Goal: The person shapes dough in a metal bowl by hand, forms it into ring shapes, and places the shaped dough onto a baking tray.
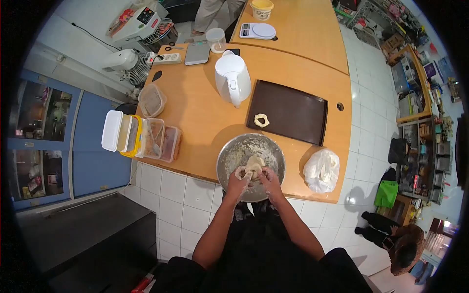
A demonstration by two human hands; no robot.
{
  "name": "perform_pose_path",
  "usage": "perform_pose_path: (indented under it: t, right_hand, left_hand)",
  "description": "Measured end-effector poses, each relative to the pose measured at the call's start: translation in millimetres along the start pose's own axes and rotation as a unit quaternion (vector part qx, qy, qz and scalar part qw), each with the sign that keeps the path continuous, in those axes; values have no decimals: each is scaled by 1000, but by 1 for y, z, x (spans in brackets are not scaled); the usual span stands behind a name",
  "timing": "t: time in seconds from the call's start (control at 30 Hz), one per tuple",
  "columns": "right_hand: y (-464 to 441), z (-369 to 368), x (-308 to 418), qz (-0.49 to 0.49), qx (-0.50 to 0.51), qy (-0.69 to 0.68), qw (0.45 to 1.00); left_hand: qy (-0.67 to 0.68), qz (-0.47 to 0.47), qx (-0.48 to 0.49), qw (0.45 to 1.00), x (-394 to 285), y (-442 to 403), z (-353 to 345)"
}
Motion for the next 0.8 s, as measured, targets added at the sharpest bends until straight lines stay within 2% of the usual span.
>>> perform_pose_path:
  t: [0.03,0.13,0.23,0.27,0.33,0.43,0.57,0.63,0.73,0.8]
  right_hand:
    - [-1,1,2,16,-4,-7,1000]
    - [5,-7,18,40,-12,-1,999]
    - [5,-5,20,37,-23,-45,998]
    - [3,-3,17,35,-28,-72,996]
    - [-6,8,9,71,-34,30,996]
    - [-9,20,8,103,-50,118,986]
    - [-10,4,25,95,-19,232,968]
    - [-13,2,20,84,9,189,978]
    - [-10,-1,21,69,34,130,989]
    - [-9,-3,22,50,42,95,993]
  left_hand:
    - [-24,-5,-10,1000,3,-3,0]
    - [68,11,-21,997,4,-4,-5]
    - [63,-75,-33,995,-8,-4,-9]
    - [49,-60,-37,996,-2,-4,-9]
    - [20,-31,-43,998,0,-4,-10]
    - [-159,-139,-91,973,-21,0,-3]
    - [-259,-176,-116,942,-13,-6,6]
    - [-314,-169,-110,928,-16,-6,13]
    - [-231,-177,-34,956,-31,1,7]
    - [-34,-61,41,997,-27,6,-1]
Point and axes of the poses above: each hand's wrist, its own y-axis away from the middle knuckle, its own z-axis out of the back of the hand, x = y × z, the point moved 10 cm from there along -y, towards the middle knuckle, and after that the axes turned 9 degrees about -y, right-handed, at the moved point
